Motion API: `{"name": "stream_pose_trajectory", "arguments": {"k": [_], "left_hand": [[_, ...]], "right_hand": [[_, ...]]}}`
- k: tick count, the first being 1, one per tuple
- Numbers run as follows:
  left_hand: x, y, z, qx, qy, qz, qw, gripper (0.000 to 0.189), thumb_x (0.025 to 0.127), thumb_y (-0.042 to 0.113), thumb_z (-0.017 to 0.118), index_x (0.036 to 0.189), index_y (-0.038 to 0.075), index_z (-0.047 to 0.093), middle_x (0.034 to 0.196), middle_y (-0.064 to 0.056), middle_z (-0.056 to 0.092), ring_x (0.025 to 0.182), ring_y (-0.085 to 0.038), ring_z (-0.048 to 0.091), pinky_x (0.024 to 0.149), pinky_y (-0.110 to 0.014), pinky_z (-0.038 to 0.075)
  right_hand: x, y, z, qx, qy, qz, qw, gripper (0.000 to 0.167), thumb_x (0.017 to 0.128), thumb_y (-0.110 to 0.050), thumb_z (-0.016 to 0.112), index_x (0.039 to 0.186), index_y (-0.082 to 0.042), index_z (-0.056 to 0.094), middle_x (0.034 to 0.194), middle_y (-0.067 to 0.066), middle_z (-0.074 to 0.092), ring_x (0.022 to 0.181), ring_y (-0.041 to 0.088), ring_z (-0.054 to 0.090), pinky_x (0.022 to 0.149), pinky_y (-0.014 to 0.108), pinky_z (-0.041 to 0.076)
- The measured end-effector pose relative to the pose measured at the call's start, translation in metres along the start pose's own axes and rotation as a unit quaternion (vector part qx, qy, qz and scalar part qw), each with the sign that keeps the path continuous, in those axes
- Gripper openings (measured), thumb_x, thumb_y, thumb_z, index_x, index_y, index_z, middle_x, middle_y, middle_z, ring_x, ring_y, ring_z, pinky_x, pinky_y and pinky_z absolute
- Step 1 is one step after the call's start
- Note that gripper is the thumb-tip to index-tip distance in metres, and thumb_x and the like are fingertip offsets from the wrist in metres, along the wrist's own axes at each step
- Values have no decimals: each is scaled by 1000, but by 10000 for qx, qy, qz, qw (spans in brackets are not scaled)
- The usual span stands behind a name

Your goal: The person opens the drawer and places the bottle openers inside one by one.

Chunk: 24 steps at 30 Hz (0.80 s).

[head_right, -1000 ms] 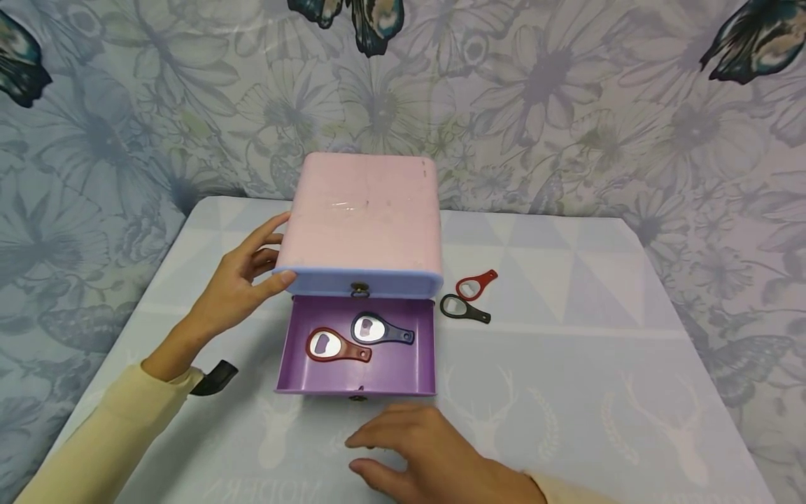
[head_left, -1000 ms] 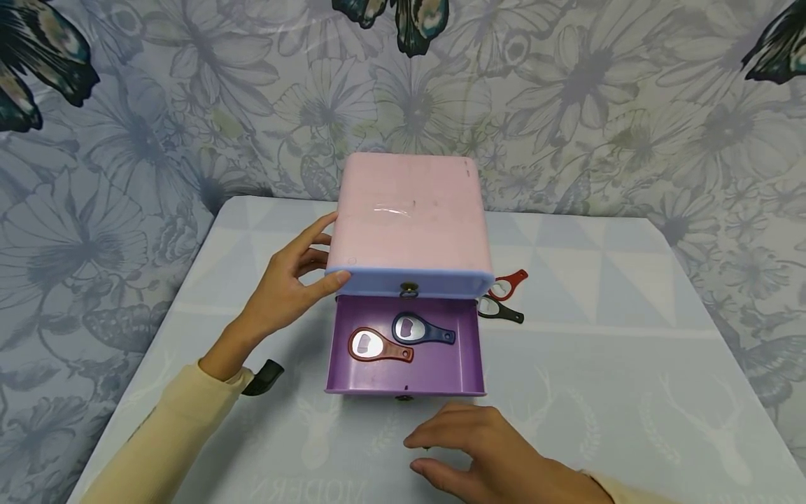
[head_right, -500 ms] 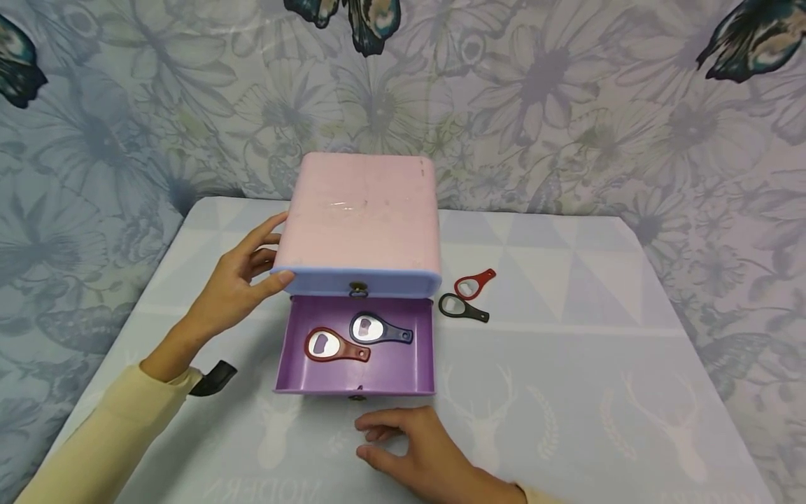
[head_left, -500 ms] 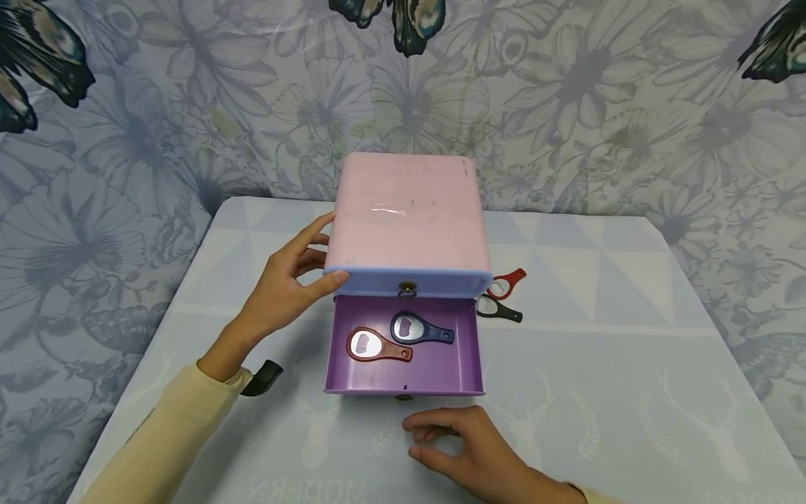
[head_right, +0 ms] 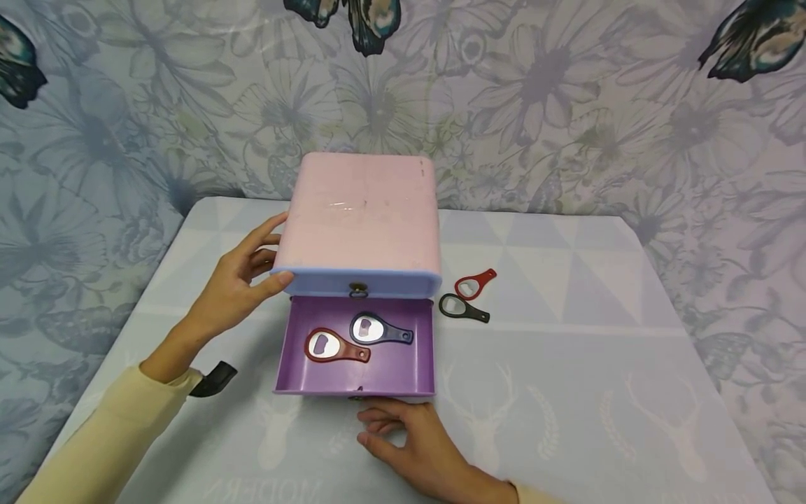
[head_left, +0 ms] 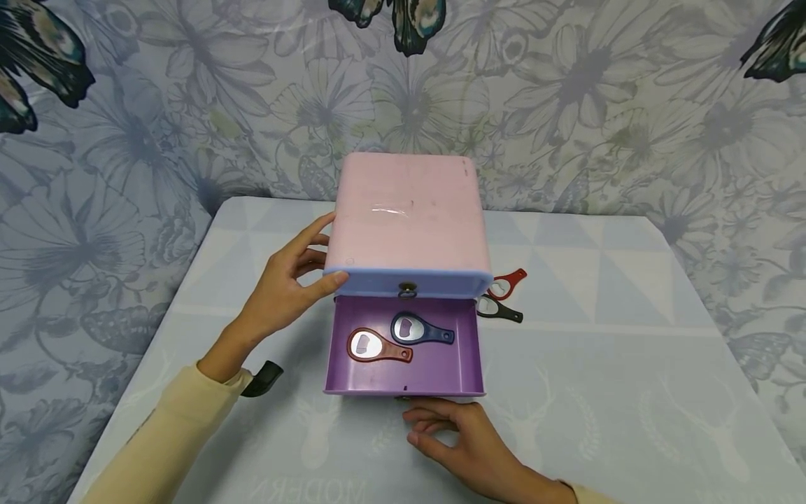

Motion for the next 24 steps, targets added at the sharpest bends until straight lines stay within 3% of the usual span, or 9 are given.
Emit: {"name": "stream_pose_trajectory", "arguments": {"k": [6, 10, 17, 24], "left_hand": [[0, 1, 0, -30, -17, 27, 10000, 82, 90, 14, 75, 155, 42, 33, 131, 0, 55, 102, -17, 67, 103, -28, 50], [0, 0, 0, -18, -11, 2, 10000, 82, 90, 14, 75, 155, 42, 32, 131, 0, 55, 102, -17, 67, 103, -29, 50], [0, 1, 0, -21, -5, -25, 10000, 82, 90, 15, 74, 155, 42, 33, 131, -2, 55, 102, -17, 67, 103, -31, 50], [1, -1, -1, -15, 9, -18, 10000, 81, 90, 15, 74, 155, 42, 33, 131, -3, 55, 102, -18, 67, 105, -40, 50]], "right_hand": [[5, 3, 2, 127, 135, 257, 9995, 31, 95, -23, 71, 119, -4, 69, 111, 11, 74, 93, 8, 70, 83, 29, 60], [7, 2, 4, 104, 320, 26, 9994, 23, 95, -22, 71, 112, -7, 71, 105, 9, 75, 92, 7, 70, 81, 29, 60], [11, -2, 5, -460, 900, -252, 9946, 7, 92, -22, 74, 97, -16, 75, 91, -4, 76, 83, 3, 71, 73, 25, 59], [16, -3, 5, -328, 1016, -357, 9936, 4, 91, -12, 75, 90, -16, 75, 82, -3, 75, 74, 2, 68, 65, 26, 59]]}}
Point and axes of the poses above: each hand's wrist, its own x-axis towards the middle knuckle, its own z-axis out of the palm, y = z × x, the point moved 4 cm from there along x, towards the middle knuckle
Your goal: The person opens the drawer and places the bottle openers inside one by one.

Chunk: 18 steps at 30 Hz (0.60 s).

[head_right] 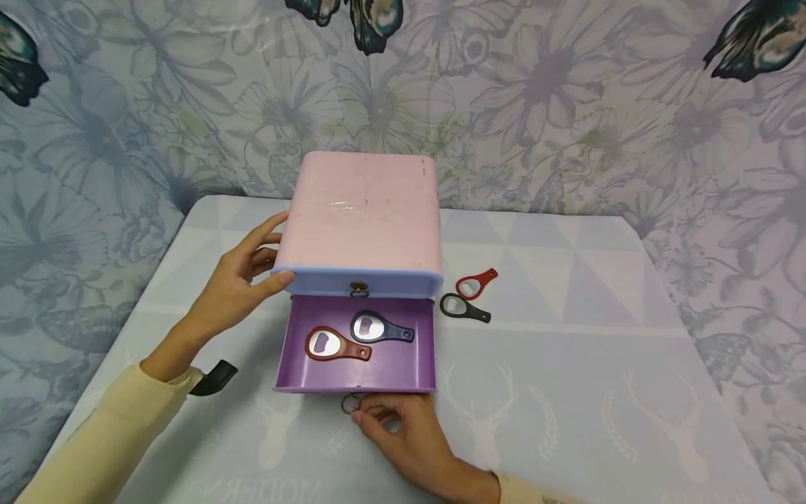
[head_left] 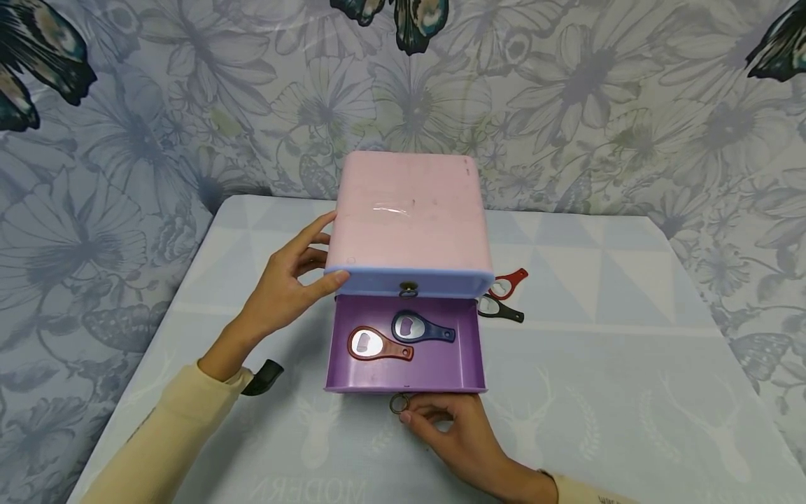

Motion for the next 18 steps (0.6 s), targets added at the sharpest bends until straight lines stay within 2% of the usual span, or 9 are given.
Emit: {"name": "stream_pose_trajectory", "arguments": {"k": [7, 13, 16, 18], "left_hand": [[0, 0, 0, 28, -2, 7, 10000, 80, 92, 15, 73, 155, 43, 32, 130, -4, 55, 101, -19, 67, 106, -43, 49], [0, -1, 1, -46, -13, -28, 10000, 79, 92, 17, 73, 155, 42, 33, 132, -5, 55, 102, -19, 66, 105, -42, 50], [0, -1, 1, -37, -28, -7, 10000, 79, 92, 17, 73, 155, 42, 32, 132, -6, 55, 102, -19, 66, 106, -45, 49], [0, -1, 1, -39, -36, 10, 10000, 80, 92, 16, 73, 155, 42, 31, 132, -5, 55, 102, -19, 66, 106, -45, 49]], "right_hand": [[8, -3, -5, 201, -29, -193, 9996, 7, 91, -11, 75, 89, -18, 73, 81, -2, 74, 74, 2, 67, 65, 29, 61], [18, -4, -8, 205, -89, -62, 9997, 7, 90, -9, 75, 90, -16, 75, 83, -1, 75, 76, 4, 69, 68, 29, 61], [24, -4, -10, 214, -127, 40, 9997, 2, 92, -14, 74, 91, -14, 76, 85, 0, 76, 77, 6, 71, 69, 29, 61], [29, -4, -12, 193, -157, 104, 9996, 6, 93, -18, 74, 92, -13, 76, 86, 0, 76, 78, 7, 71, 69, 29, 61]]}}
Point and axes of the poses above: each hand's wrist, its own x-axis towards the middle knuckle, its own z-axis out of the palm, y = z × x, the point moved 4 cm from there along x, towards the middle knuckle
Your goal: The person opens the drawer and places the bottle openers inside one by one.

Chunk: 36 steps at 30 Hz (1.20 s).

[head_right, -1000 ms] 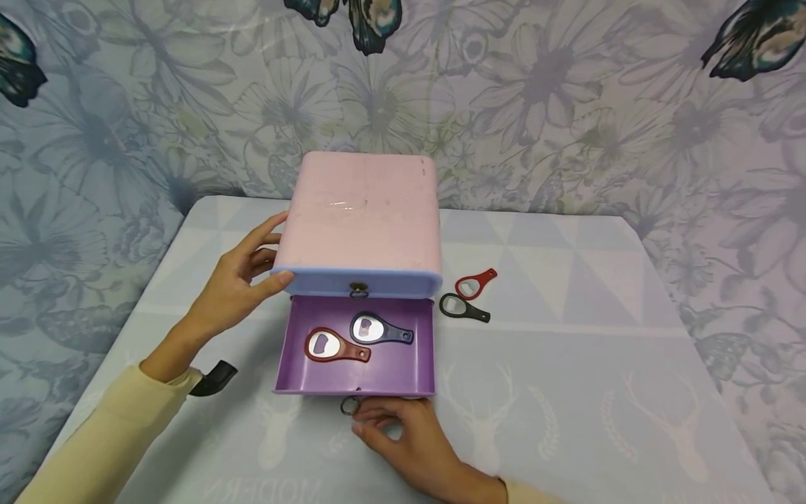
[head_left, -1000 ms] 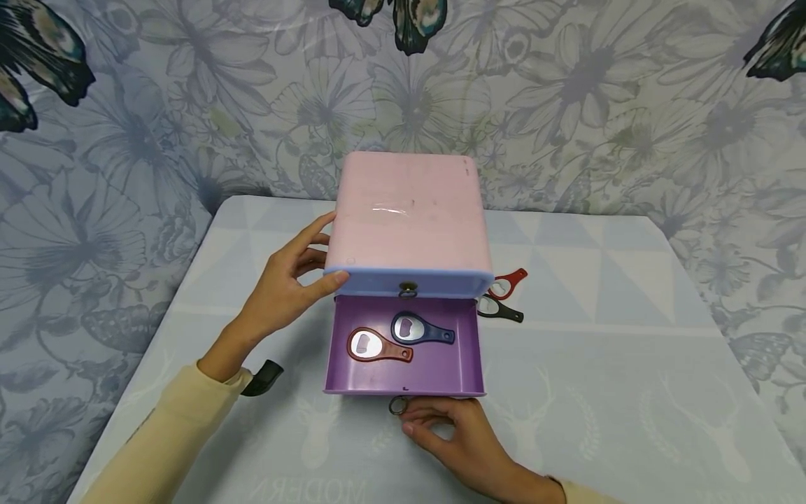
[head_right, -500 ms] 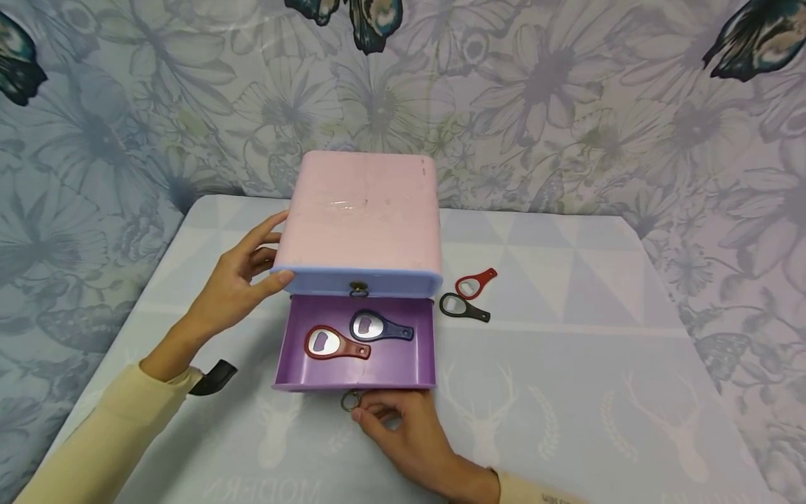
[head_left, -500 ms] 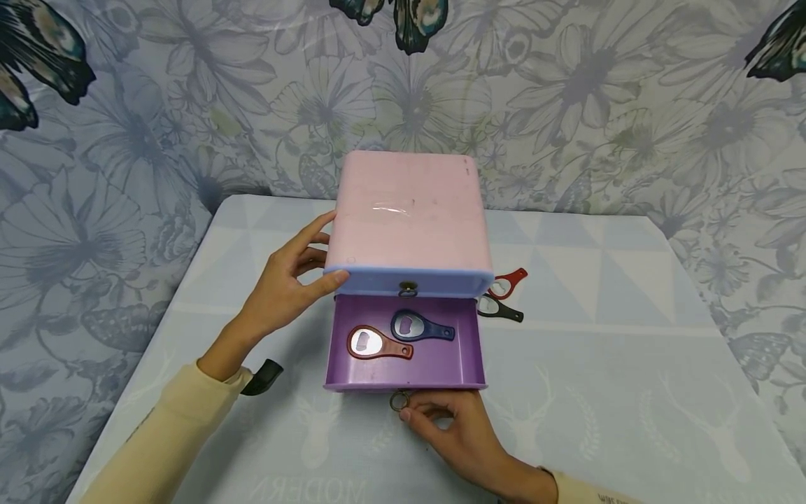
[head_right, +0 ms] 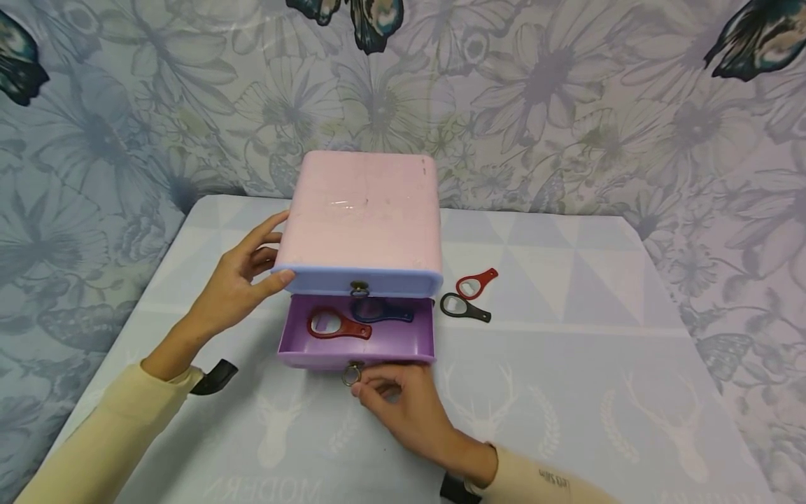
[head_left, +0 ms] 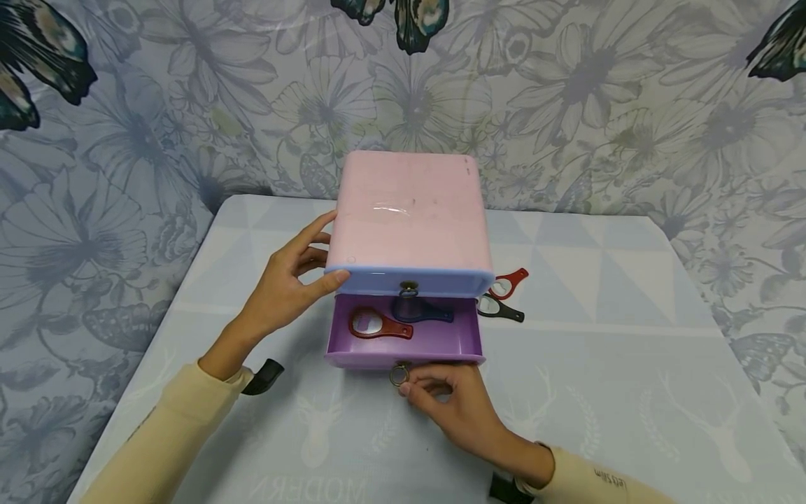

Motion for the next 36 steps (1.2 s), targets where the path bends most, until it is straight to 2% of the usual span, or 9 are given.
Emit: {"name": "stream_pose_trajectory", "arguments": {"k": [10, 32, 36], "left_hand": [[-1, 2, 1, 0, -41, -28, 10000, 82, 91, 15, 74, 156, 42, 31, 134, 0, 53, 103, -17, 66, 104, -36, 51], [0, 2, 0, -81, -48, -27, 10000, 82, 92, 13, 73, 156, 41, 30, 134, -1, 53, 103, -18, 66, 104, -31, 50], [0, 2, -1, -78, -53, -12, 10000, 82, 92, 14, 73, 156, 41, 30, 133, -2, 53, 103, -18, 66, 105, -34, 50]], "right_hand": [[21, 5, -7, -41, 0, 313, 9995, 10, 92, -22, 75, 92, -12, 77, 86, 0, 76, 76, 9, 71, 69, 28, 60], [48, 8, -20, -142, 171, 163, 9996, 6, 91, -15, 75, 94, -11, 78, 85, 2, 77, 75, 9, 71, 67, 29, 60], [54, 8, -23, -164, 194, 180, 9995, 6, 91, -14, 75, 94, -11, 79, 86, 1, 77, 75, 10, 71, 67, 29, 60]]}}
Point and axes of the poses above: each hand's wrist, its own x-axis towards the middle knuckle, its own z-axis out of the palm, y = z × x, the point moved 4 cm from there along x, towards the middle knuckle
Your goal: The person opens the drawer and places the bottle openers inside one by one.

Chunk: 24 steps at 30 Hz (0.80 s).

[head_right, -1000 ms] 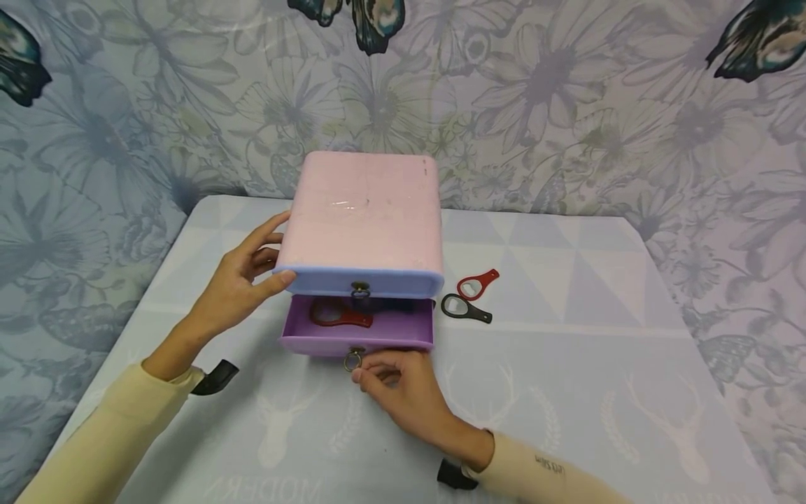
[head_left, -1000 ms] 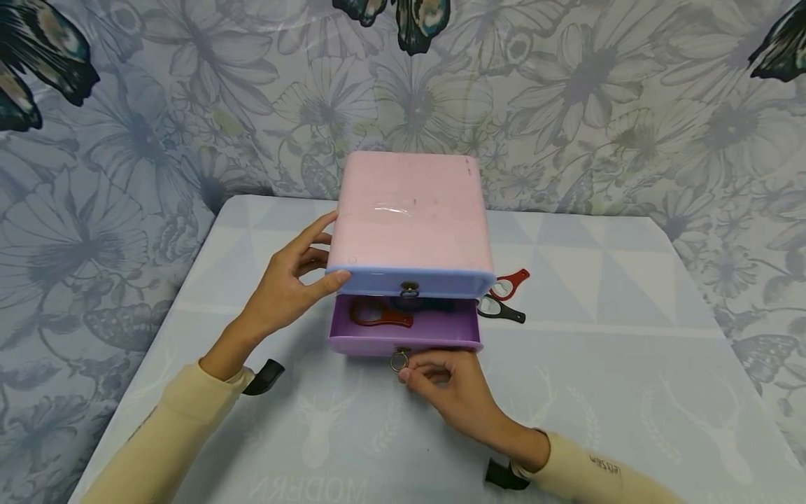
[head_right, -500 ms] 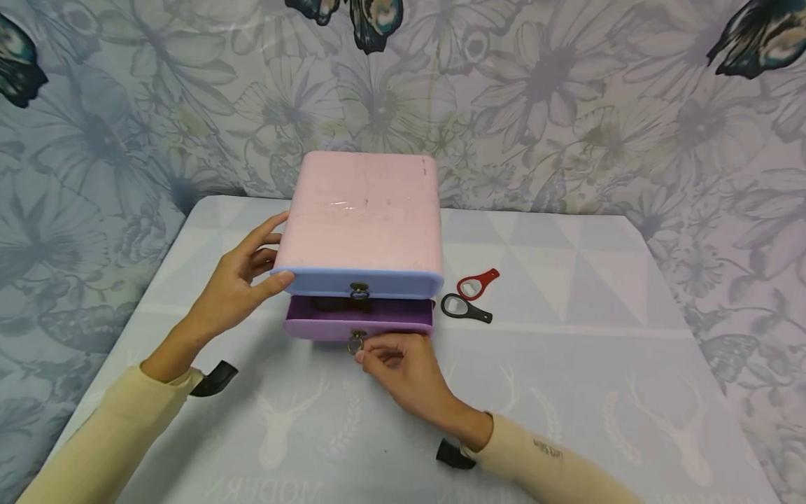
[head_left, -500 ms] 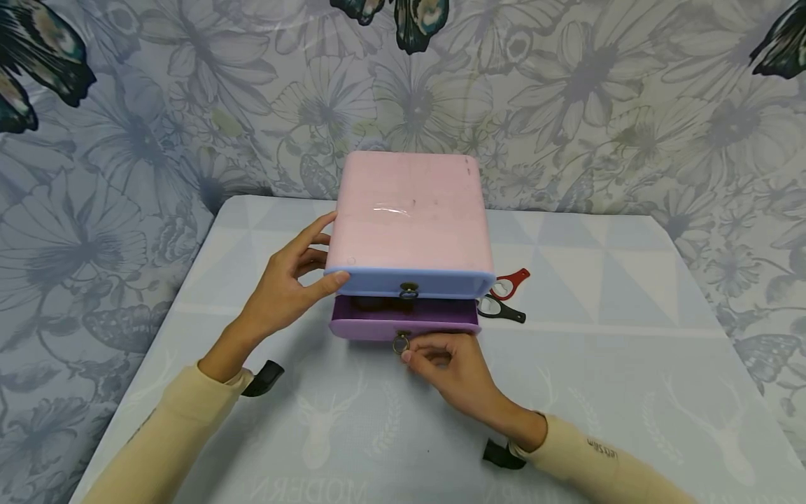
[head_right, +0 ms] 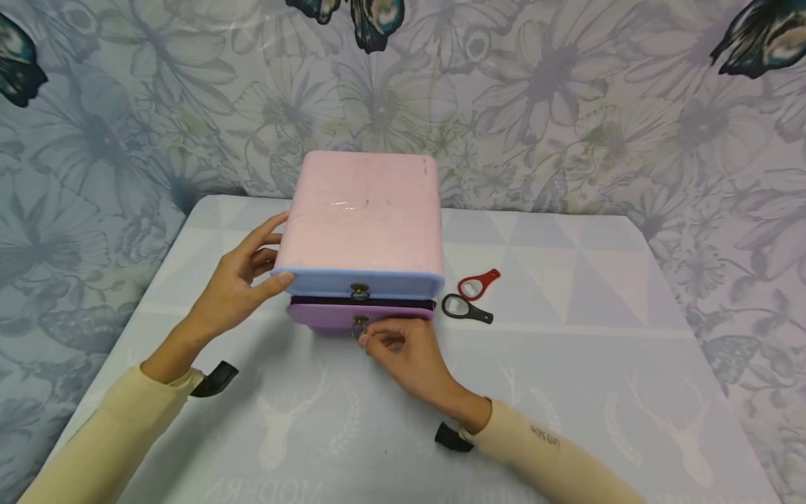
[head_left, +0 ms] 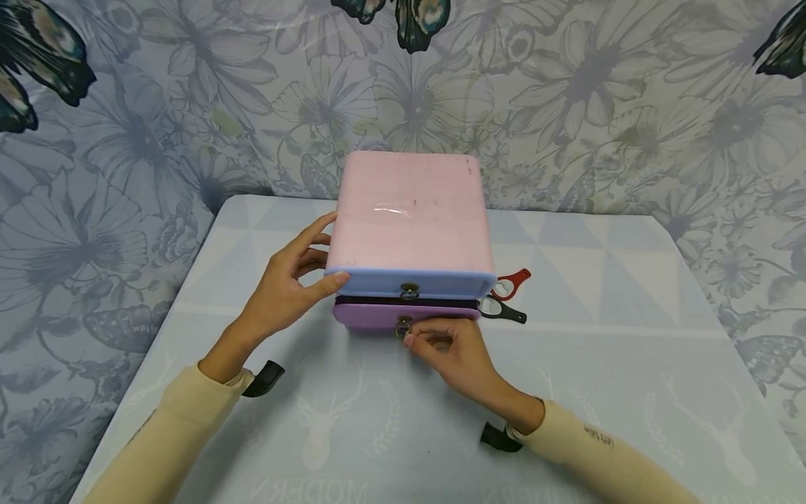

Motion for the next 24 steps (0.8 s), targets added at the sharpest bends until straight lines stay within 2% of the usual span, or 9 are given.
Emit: {"name": "stream_pose_trajectory", "arguments": {"k": [8, 18, 24], "left_hand": [[1, 0, 0, -48, 16, 27, 10000, 81, 91, 13, 73, 156, 41, 31, 131, -1, 54, 103, -19, 67, 105, -34, 50], [1, 1, 1, 21, 19, -38, 10000, 81, 92, 15, 73, 156, 42, 31, 132, 0, 54, 104, -18, 67, 107, -39, 49], [2, 0, 0, 85, 8, -85, 9999, 84, 90, 16, 75, 155, 43, 30, 134, -1, 53, 105, -18, 66, 107, -40, 48]], "right_hand": [[11, 3, -4, 144, 41, 24, 9999, 10, 91, -11, 74, 95, -3, 78, 88, 9, 77, 76, 13, 73, 66, 26, 59], [14, 8, -5, 84, 79, 88, 9999, 12, 91, -11, 75, 97, -1, 77, 88, 11, 77, 77, 11, 73, 64, 24, 58], [15, 7, -5, 109, 56, 217, 9997, 13, 90, -10, 75, 97, 0, 77, 89, 12, 77, 78, 19, 75, 65, 24, 59]]}}
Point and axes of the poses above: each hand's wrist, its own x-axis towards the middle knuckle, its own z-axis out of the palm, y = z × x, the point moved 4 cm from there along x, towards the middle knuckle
